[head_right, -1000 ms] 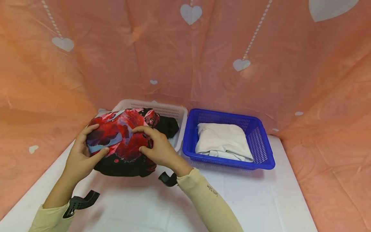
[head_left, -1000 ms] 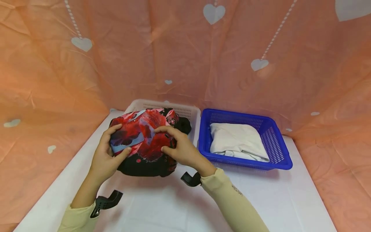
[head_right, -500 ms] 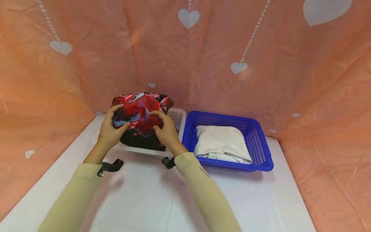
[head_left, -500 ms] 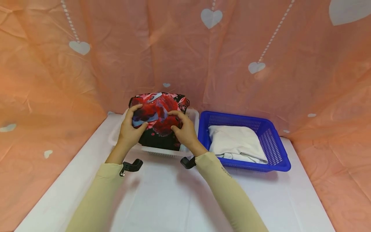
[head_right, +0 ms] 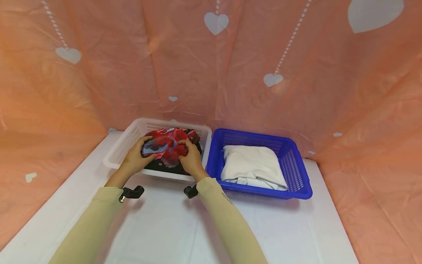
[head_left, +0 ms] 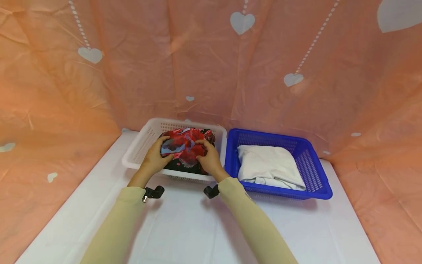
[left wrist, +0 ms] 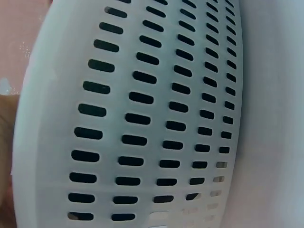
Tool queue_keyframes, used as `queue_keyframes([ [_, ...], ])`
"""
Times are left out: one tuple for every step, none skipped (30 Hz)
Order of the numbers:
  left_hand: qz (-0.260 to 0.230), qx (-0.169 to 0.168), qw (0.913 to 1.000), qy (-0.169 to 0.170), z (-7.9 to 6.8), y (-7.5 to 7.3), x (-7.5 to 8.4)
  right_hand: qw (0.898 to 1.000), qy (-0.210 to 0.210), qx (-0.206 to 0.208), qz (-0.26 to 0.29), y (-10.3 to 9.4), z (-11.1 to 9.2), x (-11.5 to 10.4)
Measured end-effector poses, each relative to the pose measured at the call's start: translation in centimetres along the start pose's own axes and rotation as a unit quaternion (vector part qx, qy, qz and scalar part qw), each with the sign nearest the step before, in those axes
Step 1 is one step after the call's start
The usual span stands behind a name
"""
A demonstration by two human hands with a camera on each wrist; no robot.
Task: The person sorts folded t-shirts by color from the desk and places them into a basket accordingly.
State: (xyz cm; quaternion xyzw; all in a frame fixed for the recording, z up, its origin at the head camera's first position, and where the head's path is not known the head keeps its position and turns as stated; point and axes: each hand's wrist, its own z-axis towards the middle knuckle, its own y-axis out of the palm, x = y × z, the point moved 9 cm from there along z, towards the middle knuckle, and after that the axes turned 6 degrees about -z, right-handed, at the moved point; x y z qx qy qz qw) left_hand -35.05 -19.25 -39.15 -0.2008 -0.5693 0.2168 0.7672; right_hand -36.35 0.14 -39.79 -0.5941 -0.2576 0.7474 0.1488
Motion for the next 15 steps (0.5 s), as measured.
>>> queue_keyframes([
  [0.007,-0.006,0.9999,-0.006,0.0,0.2,-0.2,1.0,0.006,-0.001,-0.007,0.1,0.0,0.2],
  [0.013,-0.012,0.9997,-0.015,-0.1,0.4,-0.3,1.0,0.014,-0.002,-0.012,0.2,0.0,0.4],
  [0.02,-0.018,0.9994,-0.023,0.0,0.6,-0.4,1.0,0.021,-0.002,-0.023,0.2,0.0,0.7],
  [0.025,-0.022,0.999,-0.029,0.0,0.8,-0.5,0.999,0.029,-0.001,-0.033,0.2,0.0,0.9],
  [0.032,-0.024,0.9985,-0.036,0.1,0.9,-0.5,0.998,0.036,0.0,-0.044,0.2,0.1,1.0],
  [0.037,-0.025,0.998,-0.044,0.3,0.9,-0.5,0.997,0.043,0.002,-0.056,0.1,0.2,1.1],
  [0.043,-0.025,0.9974,-0.052,0.4,0.9,-0.5,0.997,0.049,0.004,-0.066,0.0,0.3,1.2],
  [0.049,-0.024,0.9968,-0.059,0.5,0.9,-0.5,0.996,0.055,0.006,-0.071,-0.1,0.3,1.3],
  [0.054,-0.02,0.9964,-0.062,0.6,0.9,-0.4,0.996,0.056,0.011,-0.074,-0.3,0.4,1.2],
  [0.056,-0.015,0.996,-0.068,0.7,0.8,-0.4,0.995,0.056,0.018,-0.077,-0.5,0.4,1.0],
  [0.059,-0.009,0.9956,-0.072,0.7,0.7,-0.4,0.995,0.053,0.023,-0.081,-0.8,0.3,0.8],
  [0.06,0.0,0.9955,-0.073,0.8,0.5,-0.3,0.995,0.048,0.029,-0.085,-1.0,0.1,0.4],
  [0.061,0.012,0.9954,-0.073,0.7,0.2,-0.2,0.995,0.04,0.033,-0.09,-1.4,-0.1,0.0],
  [0.058,0.027,0.9955,-0.069,0.7,-0.1,0.0,0.995,0.027,0.037,-0.089,-1.8,-0.3,-0.6],
  [0.052,0.044,0.9955,-0.065,0.6,-0.5,0.3,0.995,0.008,0.042,-0.092,-2.4,-0.6,-1.3],
])
